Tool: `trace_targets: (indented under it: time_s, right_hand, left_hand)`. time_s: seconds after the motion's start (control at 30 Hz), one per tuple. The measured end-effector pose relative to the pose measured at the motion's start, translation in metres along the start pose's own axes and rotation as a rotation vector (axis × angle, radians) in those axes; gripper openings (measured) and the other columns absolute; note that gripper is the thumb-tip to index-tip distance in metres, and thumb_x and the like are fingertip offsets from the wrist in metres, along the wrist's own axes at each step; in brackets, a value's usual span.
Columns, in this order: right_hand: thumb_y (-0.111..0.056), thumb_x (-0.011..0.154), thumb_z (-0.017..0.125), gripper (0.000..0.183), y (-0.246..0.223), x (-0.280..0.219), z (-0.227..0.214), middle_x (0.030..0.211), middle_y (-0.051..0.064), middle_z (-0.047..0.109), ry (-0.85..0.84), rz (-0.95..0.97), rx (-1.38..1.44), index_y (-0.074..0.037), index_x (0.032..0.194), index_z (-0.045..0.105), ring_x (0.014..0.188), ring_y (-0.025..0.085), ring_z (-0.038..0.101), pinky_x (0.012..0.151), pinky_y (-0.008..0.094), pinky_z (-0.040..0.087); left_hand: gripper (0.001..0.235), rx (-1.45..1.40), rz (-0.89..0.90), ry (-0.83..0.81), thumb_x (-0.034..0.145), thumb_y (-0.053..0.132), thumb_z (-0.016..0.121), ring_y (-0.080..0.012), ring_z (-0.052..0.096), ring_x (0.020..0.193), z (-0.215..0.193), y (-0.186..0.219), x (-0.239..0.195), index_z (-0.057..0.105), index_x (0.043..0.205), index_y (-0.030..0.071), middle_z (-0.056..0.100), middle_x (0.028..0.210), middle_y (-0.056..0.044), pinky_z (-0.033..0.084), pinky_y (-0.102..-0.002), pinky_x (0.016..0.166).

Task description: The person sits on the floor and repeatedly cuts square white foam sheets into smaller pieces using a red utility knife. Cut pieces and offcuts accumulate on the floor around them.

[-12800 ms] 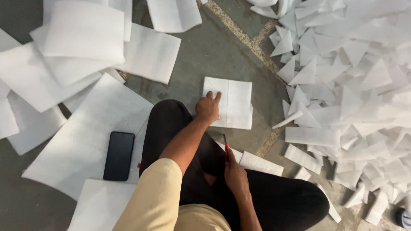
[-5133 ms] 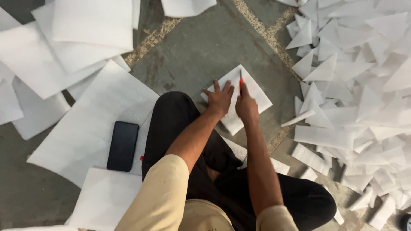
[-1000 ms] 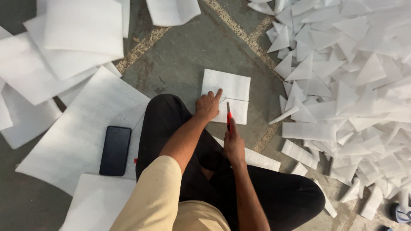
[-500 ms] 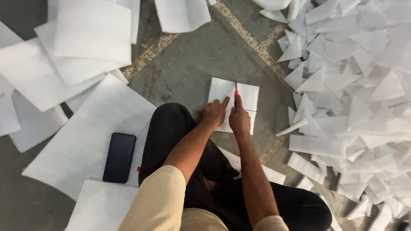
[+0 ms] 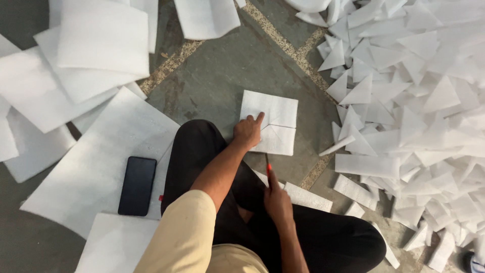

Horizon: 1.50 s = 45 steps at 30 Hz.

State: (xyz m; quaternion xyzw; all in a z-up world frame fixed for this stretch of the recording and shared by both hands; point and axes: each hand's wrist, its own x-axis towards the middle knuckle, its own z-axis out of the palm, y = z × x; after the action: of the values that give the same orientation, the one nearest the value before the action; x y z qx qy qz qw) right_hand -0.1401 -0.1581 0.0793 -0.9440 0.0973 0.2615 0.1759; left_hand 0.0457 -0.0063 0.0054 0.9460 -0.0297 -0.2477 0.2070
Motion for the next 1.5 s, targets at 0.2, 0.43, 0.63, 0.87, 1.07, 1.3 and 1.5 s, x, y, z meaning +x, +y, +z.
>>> trace_targets:
  time_s: [0.2,0.43,0.63,0.87,1.07,1.3,1.5]
  right_hand:
    - [-0.022,0.097,0.054,0.066,0.030,-0.020,0.011,0.085,0.026,0.073,0.138,-0.041,-0.010,-0.012,0.158,0.030,0.077,0.045,0.073,0.068,0.053,0.058]
    - [-0.017,0.095,0.062,0.030,0.097,0.111,-0.001,0.081,0.018,0.072,0.471,-0.127,0.491,-0.005,0.122,0.059,0.071,0.032,0.073,0.065,0.044,0.056]
    - [-0.017,0.088,0.065,0.030,0.119,0.143,0.029,0.080,0.013,0.069,0.535,0.073,0.646,-0.007,0.116,0.066,0.066,0.021,0.064,0.059,0.039,0.051]
    - [-0.027,0.091,0.077,0.033,0.117,0.133,0.018,0.067,0.005,0.056,0.329,0.165,1.166,0.003,0.098,0.065,0.052,0.016,0.050,0.044,0.033,0.039]
    - [-0.025,0.090,0.077,0.028,0.098,0.142,0.029,0.076,-0.007,0.063,0.423,-0.158,1.055,-0.006,0.110,0.071,0.066,0.003,0.055,0.057,0.023,0.047]
    - [-0.029,0.102,0.063,0.035,0.094,0.140,0.025,0.061,0.000,0.051,0.198,0.036,1.197,0.004,0.110,0.068,0.049,0.013,0.044,0.043,0.030,0.032]
    - [-0.022,0.105,0.059,0.032,0.083,0.129,0.023,0.088,0.000,0.067,0.078,-0.093,1.528,-0.001,0.129,0.063,0.073,0.009,0.060,0.061,0.025,0.050]
  left_hand:
    - [0.074,0.024,0.065,0.091,0.094,0.016,0.063,-0.0338,0.064,0.109,0.016,-0.003,-0.012,0.031,0.160,0.025,0.055,0.134,-0.016,0.060,-0.045,0.077]
    - [0.057,0.142,0.360,0.228,0.091,0.011,0.066,-0.0318,0.058,0.122,0.048,-0.012,-0.041,0.052,0.146,0.018,0.058,0.136,-0.011,0.053,-0.051,0.092]
    - [0.069,-0.296,0.194,0.467,0.081,0.026,0.080,-0.0416,0.053,0.127,0.052,-0.026,-0.021,0.052,0.140,0.005,0.057,0.137,-0.021,0.048,-0.051,0.102]
    - [0.082,-0.522,0.049,0.242,0.077,0.034,0.084,-0.0405,0.054,0.130,0.056,-0.032,0.011,0.046,0.142,0.001,0.055,0.140,-0.025,0.046,-0.048,0.107]
    - [0.068,-0.565,0.384,0.385,0.085,0.029,0.076,-0.0396,0.057,0.128,0.070,-0.005,-0.021,0.048,0.143,0.005,0.059,0.137,-0.024,0.047,-0.047,0.105]
    - [0.067,-0.735,0.410,0.367,0.095,0.025,0.069,-0.0433,0.051,0.133,0.070,0.031,-0.049,0.040,0.150,0.000,0.051,0.145,-0.027,0.042,-0.048,0.109]
    - [0.071,-0.766,0.390,0.390,0.091,0.026,0.073,-0.0415,0.054,0.128,0.073,0.079,-0.079,0.040,0.147,-0.004,0.052,0.140,-0.027,0.046,-0.049,0.106]
